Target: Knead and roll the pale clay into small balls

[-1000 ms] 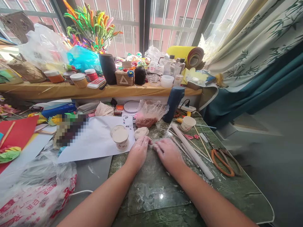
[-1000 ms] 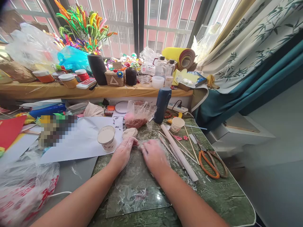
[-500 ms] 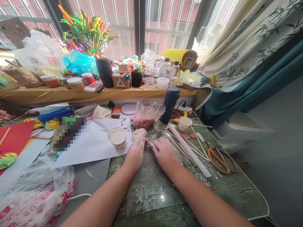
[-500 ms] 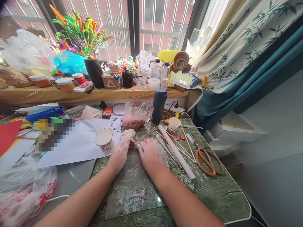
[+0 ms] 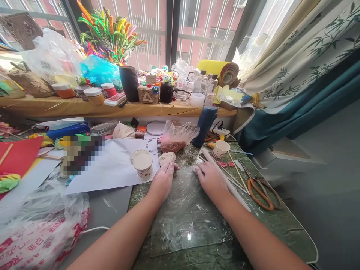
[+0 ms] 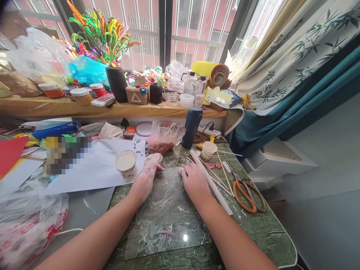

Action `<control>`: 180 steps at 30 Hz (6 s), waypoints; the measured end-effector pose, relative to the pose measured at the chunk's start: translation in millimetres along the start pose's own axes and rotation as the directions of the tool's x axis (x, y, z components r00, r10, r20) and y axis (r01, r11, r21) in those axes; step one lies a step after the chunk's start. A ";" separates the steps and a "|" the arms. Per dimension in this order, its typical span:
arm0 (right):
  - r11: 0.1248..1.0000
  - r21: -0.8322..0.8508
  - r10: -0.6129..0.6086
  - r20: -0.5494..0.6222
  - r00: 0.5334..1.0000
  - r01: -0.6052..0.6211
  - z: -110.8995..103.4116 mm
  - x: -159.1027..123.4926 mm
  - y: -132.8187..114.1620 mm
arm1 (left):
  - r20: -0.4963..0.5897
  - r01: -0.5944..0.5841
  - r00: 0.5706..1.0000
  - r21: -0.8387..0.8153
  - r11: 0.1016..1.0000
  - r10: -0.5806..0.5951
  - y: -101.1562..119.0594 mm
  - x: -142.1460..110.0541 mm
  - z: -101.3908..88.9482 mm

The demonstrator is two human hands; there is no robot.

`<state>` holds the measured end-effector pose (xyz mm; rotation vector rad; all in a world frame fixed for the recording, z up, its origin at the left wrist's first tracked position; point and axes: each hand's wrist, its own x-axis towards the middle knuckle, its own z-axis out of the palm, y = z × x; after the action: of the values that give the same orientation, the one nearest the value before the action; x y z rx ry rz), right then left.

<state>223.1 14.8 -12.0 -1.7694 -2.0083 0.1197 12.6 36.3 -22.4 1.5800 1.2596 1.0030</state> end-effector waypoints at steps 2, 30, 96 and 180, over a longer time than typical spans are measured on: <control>0.999 0.014 -0.046 0.018 0.999 0.045 7.4 5.0 -18.2 | 0.004 -0.010 1.000 0.014 1.000 0.010 1.3 -0.1 -0.5; 0.966 -0.018 -0.259 -0.071 0.963 0.258 10.9 -35.6 -0.2 | -0.026 0.005 1.000 0.043 0.999 -0.004 15.4 -7.0 0.0; 0.975 0.216 0.063 -0.022 0.998 -0.057 3.9 -40.4 -21.5 | 0.055 0.040 0.998 0.051 0.998 -0.043 19.9 -6.5 -1.4; 0.940 0.328 -0.102 -0.003 0.995 0.098 3.5 -39.9 -9.4 | 0.067 0.038 0.997 0.055 0.998 -0.042 19.0 -8.0 -1.0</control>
<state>215.8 -24.2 -22.8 -1.4592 -1.9509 0.4107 15.8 26.3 -4.7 1.6106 1.2758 0.8889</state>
